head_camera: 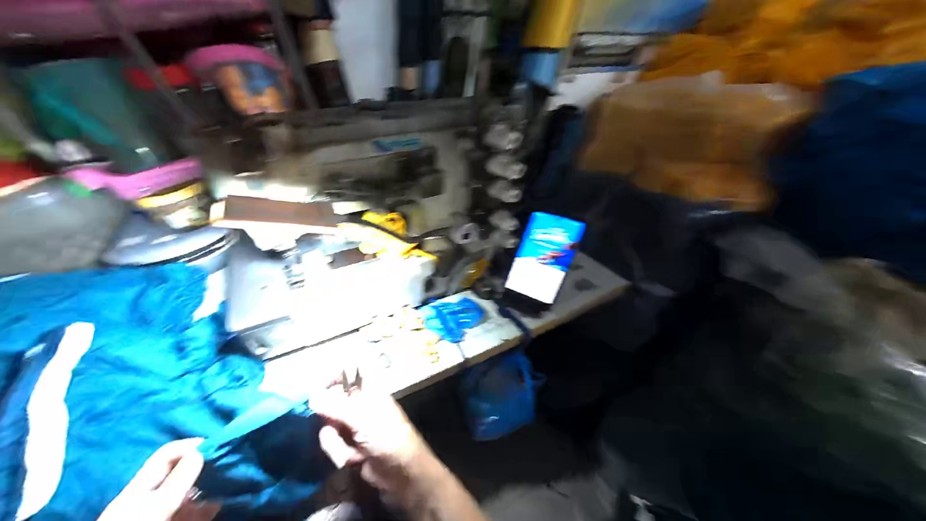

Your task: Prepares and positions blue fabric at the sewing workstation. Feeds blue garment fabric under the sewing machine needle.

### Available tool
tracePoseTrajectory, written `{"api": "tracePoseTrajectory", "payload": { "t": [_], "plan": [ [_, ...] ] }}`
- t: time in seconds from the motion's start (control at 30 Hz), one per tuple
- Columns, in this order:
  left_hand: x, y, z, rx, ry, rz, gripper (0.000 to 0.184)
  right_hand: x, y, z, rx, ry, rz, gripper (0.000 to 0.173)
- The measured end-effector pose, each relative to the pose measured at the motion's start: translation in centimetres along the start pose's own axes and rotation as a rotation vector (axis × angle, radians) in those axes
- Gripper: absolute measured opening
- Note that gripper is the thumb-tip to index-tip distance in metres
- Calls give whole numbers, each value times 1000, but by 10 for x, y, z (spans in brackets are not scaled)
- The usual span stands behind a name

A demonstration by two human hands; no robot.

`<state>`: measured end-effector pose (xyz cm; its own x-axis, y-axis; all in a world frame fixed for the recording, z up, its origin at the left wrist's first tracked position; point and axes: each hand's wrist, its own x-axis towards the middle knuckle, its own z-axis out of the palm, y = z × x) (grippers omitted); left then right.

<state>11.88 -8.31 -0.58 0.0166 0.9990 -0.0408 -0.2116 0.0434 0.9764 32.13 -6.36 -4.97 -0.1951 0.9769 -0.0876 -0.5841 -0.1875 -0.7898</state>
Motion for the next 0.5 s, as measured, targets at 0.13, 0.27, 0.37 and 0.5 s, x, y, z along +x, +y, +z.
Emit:
{"api": "tracePoseTrajectory", "payload": {
  "t": [0.13,0.27,0.37,0.5],
  "plan": [
    [2,11,-2,32,77,36,25,6,-4,6,-66,4,72,11],
    [11,-4,-28,189,57,231,24,10,-3,6,-138,9,65,9],
    [13,-1,-41,331,64,363,23,11,-5,6,-177,56,50,11],
    [3,7,-45,423,-37,470,17,12,-5,6,-303,-12,-101,10]
  ]
}}
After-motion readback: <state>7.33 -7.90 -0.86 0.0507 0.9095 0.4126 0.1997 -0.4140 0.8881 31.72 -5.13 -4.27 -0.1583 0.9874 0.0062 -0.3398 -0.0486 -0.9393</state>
